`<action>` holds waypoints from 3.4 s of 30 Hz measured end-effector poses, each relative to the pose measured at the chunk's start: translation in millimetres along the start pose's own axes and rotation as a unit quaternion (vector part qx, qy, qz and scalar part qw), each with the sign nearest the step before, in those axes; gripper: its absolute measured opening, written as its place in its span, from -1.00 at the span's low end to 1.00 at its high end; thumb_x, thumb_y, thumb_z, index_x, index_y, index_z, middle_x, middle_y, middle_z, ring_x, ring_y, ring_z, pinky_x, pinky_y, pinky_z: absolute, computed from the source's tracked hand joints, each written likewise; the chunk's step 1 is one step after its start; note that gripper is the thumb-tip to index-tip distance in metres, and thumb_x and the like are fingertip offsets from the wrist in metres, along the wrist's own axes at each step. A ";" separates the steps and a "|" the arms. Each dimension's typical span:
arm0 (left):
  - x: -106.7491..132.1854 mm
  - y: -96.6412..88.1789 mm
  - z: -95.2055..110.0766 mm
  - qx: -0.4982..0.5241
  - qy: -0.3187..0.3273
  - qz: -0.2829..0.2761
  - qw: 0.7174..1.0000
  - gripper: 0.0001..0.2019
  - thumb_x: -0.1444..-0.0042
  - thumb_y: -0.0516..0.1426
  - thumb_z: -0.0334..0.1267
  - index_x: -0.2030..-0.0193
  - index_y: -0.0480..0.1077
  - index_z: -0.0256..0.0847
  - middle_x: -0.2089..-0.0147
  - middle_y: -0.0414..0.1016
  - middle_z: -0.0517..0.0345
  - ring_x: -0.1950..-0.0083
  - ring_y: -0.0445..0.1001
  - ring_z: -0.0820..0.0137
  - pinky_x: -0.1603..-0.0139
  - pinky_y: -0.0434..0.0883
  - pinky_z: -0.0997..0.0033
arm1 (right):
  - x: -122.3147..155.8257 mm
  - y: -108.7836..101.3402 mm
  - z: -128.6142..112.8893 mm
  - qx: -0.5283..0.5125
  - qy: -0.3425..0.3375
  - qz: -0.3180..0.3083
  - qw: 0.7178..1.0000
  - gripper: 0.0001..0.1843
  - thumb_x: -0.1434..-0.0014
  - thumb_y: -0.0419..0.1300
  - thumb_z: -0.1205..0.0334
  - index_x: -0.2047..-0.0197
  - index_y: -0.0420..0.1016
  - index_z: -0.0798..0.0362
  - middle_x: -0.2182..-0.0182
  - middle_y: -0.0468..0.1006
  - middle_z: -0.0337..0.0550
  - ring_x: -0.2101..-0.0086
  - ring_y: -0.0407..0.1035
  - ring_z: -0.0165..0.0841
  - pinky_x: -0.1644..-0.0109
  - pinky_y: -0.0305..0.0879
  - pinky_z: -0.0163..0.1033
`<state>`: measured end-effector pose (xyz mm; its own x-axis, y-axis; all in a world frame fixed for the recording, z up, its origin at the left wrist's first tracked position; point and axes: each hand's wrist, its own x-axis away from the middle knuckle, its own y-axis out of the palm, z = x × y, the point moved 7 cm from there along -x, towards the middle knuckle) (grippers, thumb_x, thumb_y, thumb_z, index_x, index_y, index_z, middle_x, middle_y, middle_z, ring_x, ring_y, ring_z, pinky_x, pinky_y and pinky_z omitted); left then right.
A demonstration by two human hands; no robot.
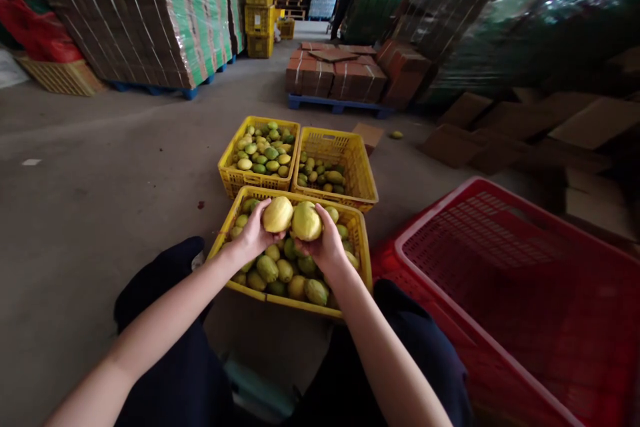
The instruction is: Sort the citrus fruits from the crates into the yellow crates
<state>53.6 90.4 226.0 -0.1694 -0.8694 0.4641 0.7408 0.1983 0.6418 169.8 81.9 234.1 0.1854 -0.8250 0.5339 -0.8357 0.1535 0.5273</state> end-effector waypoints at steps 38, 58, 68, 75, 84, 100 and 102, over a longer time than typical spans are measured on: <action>-9.6 21.8 1.5 0.180 0.006 -0.001 0.984 -0.76 -0.27 0.11 -0.13 0.10 0.44 -0.25 0.34 0.54 0.10 0.24 0.59 0.31 0.17 0.60 0.31 | -12.1 -25.2 -32.1 -0.159 -0.116 0.040 0.980 -0.85 -0.15 0.28 0.12 0.29 0.49 0.02 0.50 0.62 -0.29 0.53 0.52 -0.36 0.44 0.53 -0.28; -10.7 14.3 -6.4 0.184 -0.028 0.004 0.982 -0.68 -0.29 0.01 -0.17 -0.01 0.44 -0.33 0.30 0.55 -0.04 0.30 0.59 0.27 0.44 0.56 0.40 | -6.5 -8.2 -13.6 -0.213 -0.021 -0.015 0.977 -0.76 -0.27 0.04 0.16 0.21 0.49 0.09 0.46 0.64 -0.11 0.50 0.50 -0.30 0.37 0.54 -0.16; -19.3 -11.8 -12.4 0.280 -0.035 0.105 0.954 -0.68 -0.29 0.02 -0.10 -0.06 0.36 -0.22 0.27 0.50 -0.02 0.30 0.56 0.27 0.40 0.60 0.34 | -27.0 -23.9 6.2 -0.181 0.028 0.011 0.983 -0.84 -0.18 0.22 0.15 0.22 0.42 0.05 0.50 0.56 -0.19 0.47 0.48 -0.32 0.46 0.50 -0.26; -4.9 3.5 26.2 0.115 0.122 0.022 0.986 -0.70 -0.25 0.03 -0.07 0.25 0.49 -0.20 0.31 0.56 0.06 0.21 0.60 0.24 0.18 0.55 0.28 | 3.3 -6.9 -36.4 0.096 -0.314 -0.004 0.944 -0.21 0.11 0.43 0.23 -0.18 0.23 -0.22 0.11 0.53 -0.29 0.19 0.49 -0.31 0.14 0.51 -0.18; 28.0 0.3 55.6 -0.108 0.389 -0.012 0.915 -0.69 -0.19 0.02 -0.36 0.44 0.58 -0.19 0.32 0.60 0.11 0.18 0.54 0.31 0.05 0.40 0.51 | 44.8 19.4 -27.0 0.487 -0.651 0.009 0.582 -0.38 -0.06 0.30 0.31 -0.19 0.26 -0.12 -0.07 0.46 0.03 -0.07 0.41 -0.06 -0.13 0.41 0.16; 17.2 -0.9 51.2 -0.013 0.329 -0.015 0.944 -0.72 -0.15 0.01 -0.31 0.45 0.52 -0.16 0.34 0.58 0.12 0.21 0.54 0.32 0.06 0.44 0.47 | 40.9 15.9 -26.8 0.412 -0.647 -0.048 0.640 -0.32 -0.02 0.35 0.33 -0.15 0.17 -0.19 -0.20 0.41 -0.02 -0.21 0.30 -0.07 -0.24 0.29 0.27; 8.5 -6.6 43.0 0.079 0.262 0.037 0.961 -0.76 -0.16 0.04 -0.27 0.44 0.48 -0.17 0.40 0.54 0.17 0.32 0.53 0.39 0.15 0.46 0.49 | 43.4 16.4 -26.7 0.400 -0.656 -0.029 0.640 -0.28 0.00 0.40 0.28 -0.14 0.14 -0.16 -0.21 0.34 0.02 -0.22 0.27 -0.07 -0.22 0.31 0.24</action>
<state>19.3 101.1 252.0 0.2612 -0.9508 0.1666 0.6238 0.2980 0.7226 177.9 63.1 283.5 0.0738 -0.6441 -0.7614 -0.9417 0.2064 -0.2658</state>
